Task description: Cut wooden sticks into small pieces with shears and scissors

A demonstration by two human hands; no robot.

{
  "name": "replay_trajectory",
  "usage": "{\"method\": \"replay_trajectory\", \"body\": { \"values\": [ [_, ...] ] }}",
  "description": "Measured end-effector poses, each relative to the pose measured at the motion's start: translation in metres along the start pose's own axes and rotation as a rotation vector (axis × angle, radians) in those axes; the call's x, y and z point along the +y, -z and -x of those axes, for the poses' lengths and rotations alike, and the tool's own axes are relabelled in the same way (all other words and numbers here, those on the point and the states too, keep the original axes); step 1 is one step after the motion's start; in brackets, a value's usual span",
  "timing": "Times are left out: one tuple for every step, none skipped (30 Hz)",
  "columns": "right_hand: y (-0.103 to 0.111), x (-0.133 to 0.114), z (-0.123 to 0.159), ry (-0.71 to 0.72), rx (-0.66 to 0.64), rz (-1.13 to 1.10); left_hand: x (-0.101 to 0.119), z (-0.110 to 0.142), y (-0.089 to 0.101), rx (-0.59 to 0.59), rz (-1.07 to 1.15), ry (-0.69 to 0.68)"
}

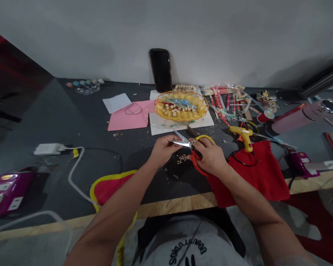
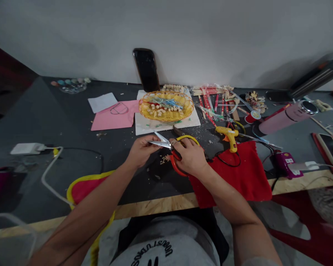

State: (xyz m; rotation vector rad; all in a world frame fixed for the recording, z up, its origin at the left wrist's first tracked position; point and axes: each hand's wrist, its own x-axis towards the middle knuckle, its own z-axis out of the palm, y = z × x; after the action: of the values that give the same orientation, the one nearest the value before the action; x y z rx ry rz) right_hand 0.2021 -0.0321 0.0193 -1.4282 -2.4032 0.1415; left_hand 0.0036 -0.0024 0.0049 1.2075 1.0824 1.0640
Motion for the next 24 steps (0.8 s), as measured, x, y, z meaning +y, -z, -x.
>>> {"method": "replay_trajectory", "body": {
  "values": [
    [0.0,-0.001,0.0,-0.012,-0.003,-0.003,0.0,0.0,-0.001,0.002,0.01,0.002],
    [0.0,-0.002,0.0,-0.023,-0.003,-0.01,0.0,0.001,-0.001,0.003,0.02,0.003],
    [0.0,-0.002,0.0,-0.033,0.003,-0.02,0.001,0.001,-0.002,0.006,0.029,0.001],
    [0.0,-0.003,0.0,-0.042,0.01,-0.03,0.001,0.001,-0.002,0.012,0.031,-0.005],
    [0.0,-0.003,-0.001,-0.047,0.014,-0.037,0.002,0.001,-0.002,0.021,0.022,-0.014],
    [-0.001,-0.003,-0.002,-0.05,0.018,-0.041,0.003,0.001,-0.002,0.035,0.003,-0.024],
    [-0.001,-0.003,-0.002,-0.049,0.017,-0.042,0.004,0.001,-0.001,0.049,-0.023,-0.034],
    [-0.001,-0.003,-0.003,-0.046,0.013,-0.04,0.005,0.001,0.0,0.058,-0.05,-0.042],
    [0.0,-0.003,-0.004,-0.041,0.005,-0.036,0.006,0.001,0.0,0.063,-0.073,-0.049],
    [0.0,-0.003,-0.004,-0.038,-0.001,-0.031,0.007,0.001,0.001,0.062,-0.092,-0.056],
    [0.0,-0.003,-0.004,-0.035,-0.007,-0.026,0.008,0.001,0.002,0.058,-0.105,-0.063],
    [0.001,-0.002,-0.004,-0.031,-0.014,-0.021,0.009,0.001,0.002,0.053,-0.115,-0.069],
    [0.001,-0.002,-0.005,-0.028,-0.019,-0.018,0.009,0.001,0.003,0.046,-0.12,-0.073],
    [0.002,-0.002,-0.004,-0.023,-0.023,-0.018,0.01,0.001,0.003,0.04,-0.124,-0.076],
    [0.002,-0.001,-0.004,-0.019,-0.026,-0.02,0.01,0.001,0.003,0.035,-0.127,-0.076],
    [0.003,-0.001,-0.004,-0.017,-0.026,-0.019,0.011,0.001,0.002,0.028,-0.128,-0.077],
    [0.003,-0.001,-0.004,-0.015,-0.023,-0.017,0.01,0.002,0.002,0.023,-0.128,-0.078],
    [0.003,-0.001,-0.004,-0.014,-0.019,-0.014,0.01,0.002,0.002,0.017,-0.128,-0.079],
    [0.003,-0.001,-0.004,-0.011,-0.016,-0.01,0.01,0.002,0.002,0.012,-0.127,-0.08],
    [0.003,-0.001,-0.004,-0.009,-0.013,-0.008,0.01,0.002,0.001,0.01,-0.125,-0.081],
    [0.003,-0.001,-0.004,-0.009,-0.013,-0.008,0.009,0.002,0.001,0.013,-0.12,-0.081],
    [0.003,-0.001,-0.004,-0.008,-0.012,-0.011,0.009,0.002,0.001,0.016,-0.113,-0.078],
    [0.002,-0.001,-0.004,-0.01,-0.012,-0.016,0.009,0.002,0.001,0.019,-0.107,-0.074],
    [0.001,-0.001,-0.004,-0.01,-0.011,-0.023,0.009,0.002,0.001,0.023,-0.102,-0.07]
  ]
}}
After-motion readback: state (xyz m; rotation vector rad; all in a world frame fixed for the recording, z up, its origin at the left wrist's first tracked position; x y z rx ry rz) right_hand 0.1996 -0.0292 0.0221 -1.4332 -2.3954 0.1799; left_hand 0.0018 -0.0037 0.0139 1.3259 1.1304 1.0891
